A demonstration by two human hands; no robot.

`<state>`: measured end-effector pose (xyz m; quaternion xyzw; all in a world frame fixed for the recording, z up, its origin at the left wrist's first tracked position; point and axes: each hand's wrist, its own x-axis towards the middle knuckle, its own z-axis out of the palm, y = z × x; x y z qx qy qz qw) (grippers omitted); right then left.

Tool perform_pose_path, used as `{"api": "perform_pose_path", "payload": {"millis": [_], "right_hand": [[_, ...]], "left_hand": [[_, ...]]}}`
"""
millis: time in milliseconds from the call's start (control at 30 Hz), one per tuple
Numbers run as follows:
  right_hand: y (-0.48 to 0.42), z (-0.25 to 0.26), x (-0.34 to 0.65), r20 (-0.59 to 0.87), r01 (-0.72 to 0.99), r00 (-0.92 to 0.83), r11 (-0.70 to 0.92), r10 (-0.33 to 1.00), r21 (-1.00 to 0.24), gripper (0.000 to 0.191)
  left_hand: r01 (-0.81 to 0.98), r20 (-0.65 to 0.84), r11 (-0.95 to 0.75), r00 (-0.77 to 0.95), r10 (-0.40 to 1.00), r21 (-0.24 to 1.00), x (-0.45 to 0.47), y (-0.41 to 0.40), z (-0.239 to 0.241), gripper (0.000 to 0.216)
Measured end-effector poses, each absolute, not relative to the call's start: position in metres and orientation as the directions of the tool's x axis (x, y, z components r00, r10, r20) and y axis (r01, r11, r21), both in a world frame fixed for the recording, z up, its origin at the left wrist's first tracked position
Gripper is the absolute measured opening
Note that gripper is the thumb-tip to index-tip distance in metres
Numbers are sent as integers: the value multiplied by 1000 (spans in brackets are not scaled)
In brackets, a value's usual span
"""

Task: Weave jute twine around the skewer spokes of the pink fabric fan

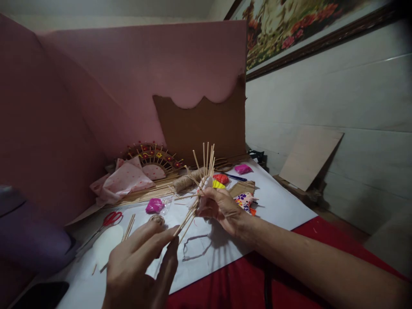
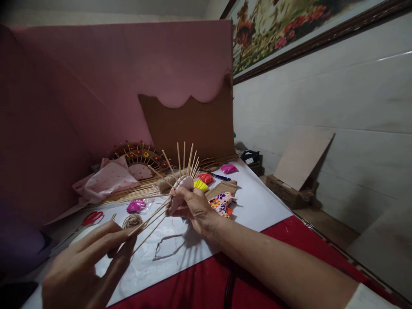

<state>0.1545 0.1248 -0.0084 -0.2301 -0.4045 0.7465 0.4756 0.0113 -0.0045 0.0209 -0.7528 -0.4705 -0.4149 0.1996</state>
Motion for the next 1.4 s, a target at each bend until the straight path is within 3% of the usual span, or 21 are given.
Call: {"api": "perform_pose_path", "payload": {"millis": [100,167,500,800,967,1067,1200,1300,1400], "right_hand": [[126,-8,154,30,-528,-431,-225,902,-819,6],[125,-7,154,6,-524,-415,-233,910,-819,8],[124,-3,153,35,-506,-378,-176,925,-844,19],[131,-6,154,16,-571,-289,-159,957,-805,21],[134,-5,154,-10,-610,-242,-160,970,-776,21],[133,-3,155,-15,-620,-230,-158,973,-768,19],[134,0,157,3,-650,-216,-142,976,-747,17],[135,1,158,8,-654,-227,-146,974,-743,15],[136,0,158,9,-648,-269,-174,963,-742,13]], "left_hand": [[883,834,-431,373,407,-184,13,-1,18,14],[875,832,-405,420,362,-265,13,0,16,13],[903,843,-241,421,335,-355,17,-2,10,18],[875,819,-314,465,336,-368,17,-4,10,28],[916,850,-316,361,383,-247,18,-2,5,18],[940,837,-311,281,469,-141,18,1,2,12],[956,876,-291,115,468,30,17,2,4,6],[897,819,-313,-86,567,311,15,0,9,11],[705,642,-293,-295,708,646,9,1,12,18]]}}
